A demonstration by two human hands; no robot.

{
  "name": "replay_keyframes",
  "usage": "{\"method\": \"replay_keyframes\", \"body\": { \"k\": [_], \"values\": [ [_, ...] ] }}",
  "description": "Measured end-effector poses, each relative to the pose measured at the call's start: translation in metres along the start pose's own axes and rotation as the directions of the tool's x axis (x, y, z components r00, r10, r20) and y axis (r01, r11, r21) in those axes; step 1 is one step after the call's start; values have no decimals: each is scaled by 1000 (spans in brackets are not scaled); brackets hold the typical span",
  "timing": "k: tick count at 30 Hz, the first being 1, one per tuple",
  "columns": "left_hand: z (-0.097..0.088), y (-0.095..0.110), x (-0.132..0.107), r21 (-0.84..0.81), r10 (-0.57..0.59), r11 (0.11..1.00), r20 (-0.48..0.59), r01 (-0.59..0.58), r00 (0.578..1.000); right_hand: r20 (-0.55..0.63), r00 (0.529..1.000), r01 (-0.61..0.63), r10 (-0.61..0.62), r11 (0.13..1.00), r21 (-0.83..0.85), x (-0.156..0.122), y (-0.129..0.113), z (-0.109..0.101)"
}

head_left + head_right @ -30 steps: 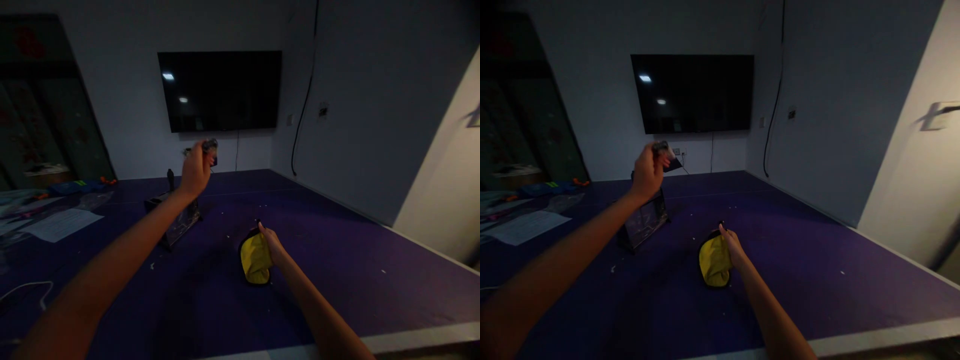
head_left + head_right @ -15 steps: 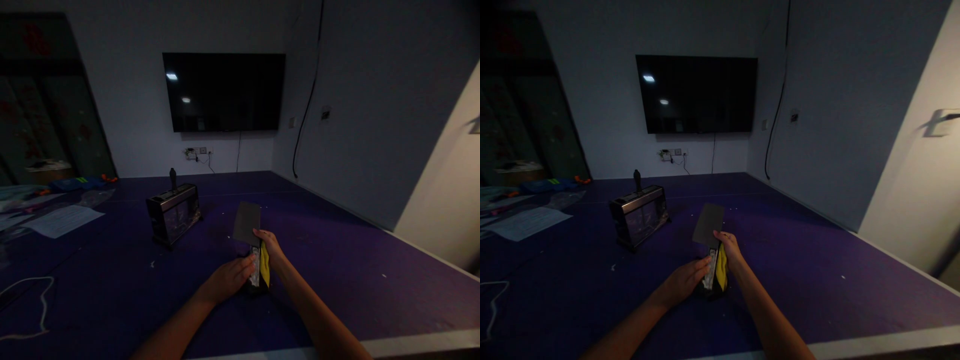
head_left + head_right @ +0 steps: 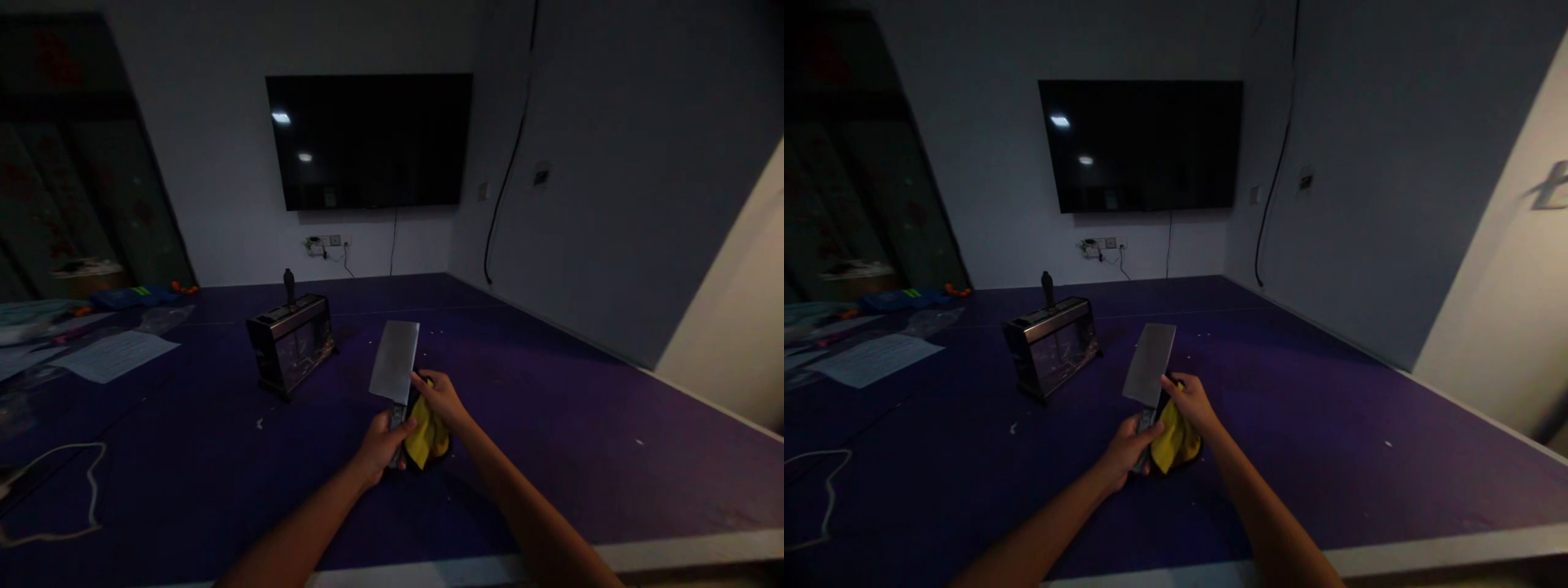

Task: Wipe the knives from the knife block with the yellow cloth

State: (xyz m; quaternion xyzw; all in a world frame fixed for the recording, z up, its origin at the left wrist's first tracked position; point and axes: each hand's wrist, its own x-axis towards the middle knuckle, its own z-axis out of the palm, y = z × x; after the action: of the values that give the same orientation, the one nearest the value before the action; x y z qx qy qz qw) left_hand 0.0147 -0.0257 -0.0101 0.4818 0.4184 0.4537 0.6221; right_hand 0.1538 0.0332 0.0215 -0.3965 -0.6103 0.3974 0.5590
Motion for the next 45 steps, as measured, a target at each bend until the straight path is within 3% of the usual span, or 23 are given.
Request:
{"method": "replay_keyframes", "body": {
  "k": [2,4,7,10,12,15,20,24,26,29,32,35,38,40,42,45],
  "values": [
    [-3,1,4,-22,57,998,-60,-59,997,-193,981,35,-27,999,38,6,2,-10],
    [-9,3,9,-34,105,994,-83,-108,991,-371,928,97,-26,980,174,14,6,-23],
    [-20,8,14,0,146,989,-109,-147,983,-525,851,205,20,908,366,23,13,-41],
    [-28,8,16,51,161,986,-133,-156,978,-624,782,263,-19,916,302,26,17,-49],
    [-30,5,17,73,153,987,-130,-145,980,-639,764,263,-89,948,182,24,17,-50],
    [-30,1,19,105,114,989,-106,-103,988,-602,783,264,-157,960,94,22,17,-46],
    [-29,-5,22,156,87,985,-61,-77,994,-508,856,200,-94,967,159,25,25,-40],
    [-30,-8,23,191,96,978,-34,-88,995,-550,832,60,-76,997,-47,26,39,-41],
    [-30,-9,24,205,111,973,-24,-103,994,-579,804,-21,-134,967,-253,26,43,-43],
    [-30,-10,24,215,130,968,-5,-126,991,-545,806,-116,-231,841,-528,22,40,-49],
    [-30,-9,23,221,139,966,2,-136,990,-555,803,-211,-219,766,-607,18,31,-52],
    [-30,-8,22,221,133,967,-17,-126,991,-576,776,-209,-258,756,-621,15,21,-50],
    [-30,-8,23,211,120,971,-35,-110,992,-476,770,-4,-424,743,-669,11,15,-41],
    [-30,-8,23,200,118,974,-44,-106,992,-259,778,260,-572,669,-696,6,13,-33],
    [-30,-7,23,184,116,977,-40,-107,992,23,751,502,-660,548,-669,1,12,-22],
    [-29,-5,21,158,122,980,-17,-118,992,319,710,661,-627,439,-609,-6,12,-5]
  ]
}}
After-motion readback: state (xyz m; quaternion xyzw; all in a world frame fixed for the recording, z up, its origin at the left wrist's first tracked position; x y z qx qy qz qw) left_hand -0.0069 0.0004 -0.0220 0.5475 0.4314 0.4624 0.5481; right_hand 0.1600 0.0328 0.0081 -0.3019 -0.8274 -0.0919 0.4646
